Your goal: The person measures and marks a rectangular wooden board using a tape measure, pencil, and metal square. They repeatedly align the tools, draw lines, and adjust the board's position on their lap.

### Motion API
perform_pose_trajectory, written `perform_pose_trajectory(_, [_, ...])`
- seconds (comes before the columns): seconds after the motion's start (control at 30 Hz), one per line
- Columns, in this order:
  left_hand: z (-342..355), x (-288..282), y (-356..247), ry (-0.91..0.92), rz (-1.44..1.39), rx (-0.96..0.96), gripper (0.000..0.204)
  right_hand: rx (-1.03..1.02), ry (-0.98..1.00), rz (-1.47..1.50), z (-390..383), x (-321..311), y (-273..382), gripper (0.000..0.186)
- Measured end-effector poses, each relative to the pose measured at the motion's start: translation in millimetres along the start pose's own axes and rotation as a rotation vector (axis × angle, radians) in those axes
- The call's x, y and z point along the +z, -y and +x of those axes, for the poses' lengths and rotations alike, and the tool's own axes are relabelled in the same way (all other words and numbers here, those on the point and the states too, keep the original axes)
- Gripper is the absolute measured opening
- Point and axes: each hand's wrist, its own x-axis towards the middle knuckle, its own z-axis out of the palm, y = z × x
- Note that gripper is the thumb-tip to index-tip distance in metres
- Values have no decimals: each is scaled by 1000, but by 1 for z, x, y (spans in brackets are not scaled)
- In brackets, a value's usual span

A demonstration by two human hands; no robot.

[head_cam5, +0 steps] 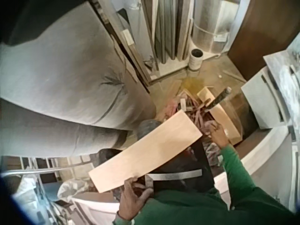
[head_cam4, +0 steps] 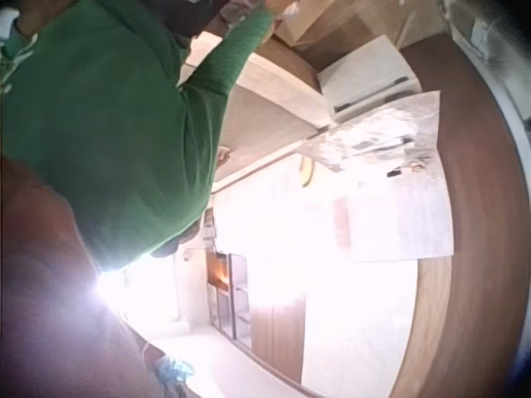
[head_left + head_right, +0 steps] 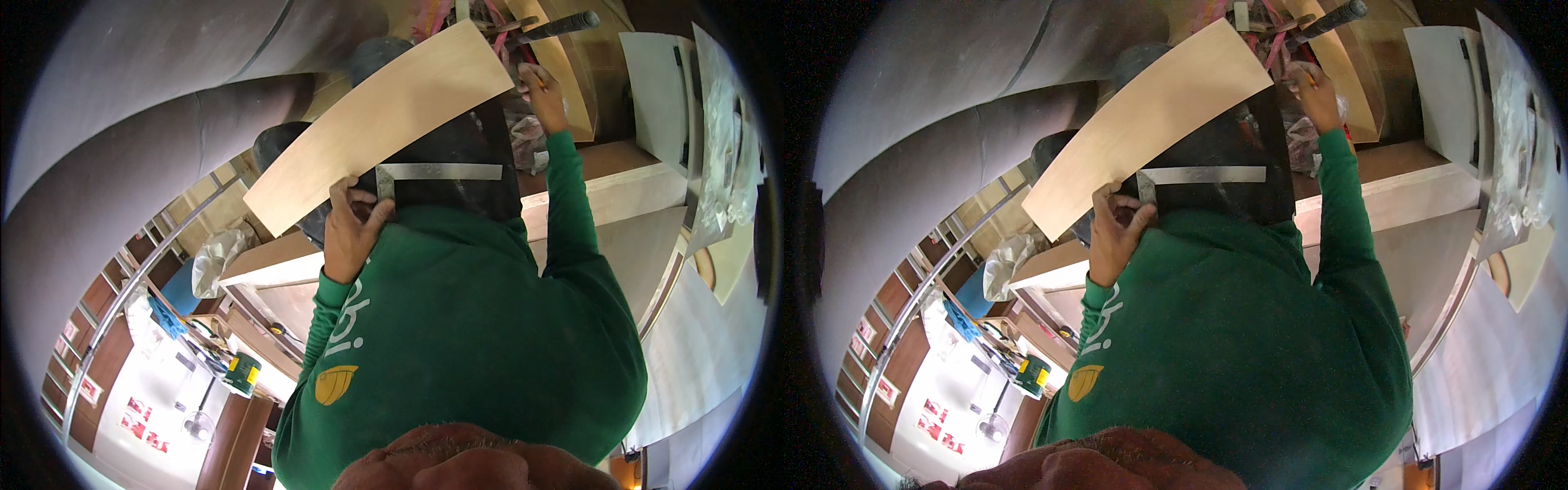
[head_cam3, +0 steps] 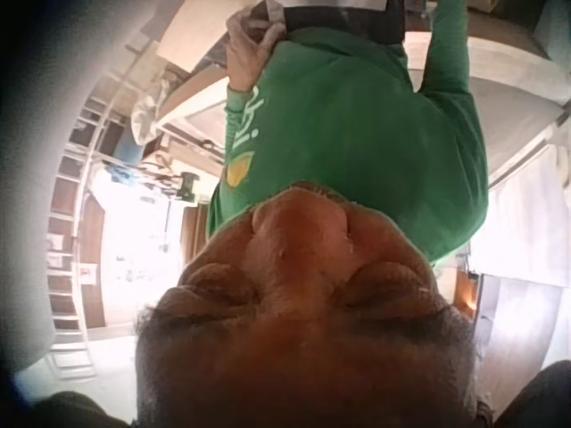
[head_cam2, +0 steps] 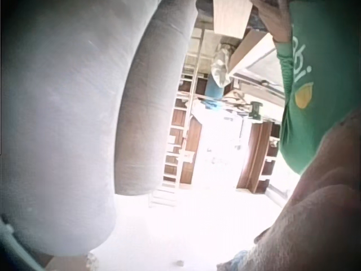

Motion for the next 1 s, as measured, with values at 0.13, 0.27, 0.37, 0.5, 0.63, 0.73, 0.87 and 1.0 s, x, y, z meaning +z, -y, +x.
perform_pose_trajectory(0.13, [7,-10,9,193,-296,-26,49,-23,-127,91,-53,-12,38,44])
perform_pose_trajectory(0.27, [-1,-23,-2,295,-521,-66,43,-177,-178,96,-78,-39,75,53])
perform_pose_trajectory(0.37, [-12,-41,-18,231,-569,17,40,-229,-215,76,-90,-61,121,60])
perform_pose_trajectory(0.5, [-33,-87,-44,-48,-609,257,39,-430,-319,-150,-131,-62,197,66])
perform_pose_trajectory(0.63, [-43,-102,-54,-374,-399,516,39,-529,-94,-277,-156,-50,216,53])
perform_pose_trajectory(0.73, [-22,-95,-56,-392,186,712,33,-291,261,-207,-180,1,208,41])
perform_pose_trajectory(0.87, [14,-43,-20,-30,401,810,36,155,581,-11,-207,90,183,49])
perform_pose_trajectory(1.0, [26,-8,21,36,444,826,36,230,573,40,-217,134,148,50])
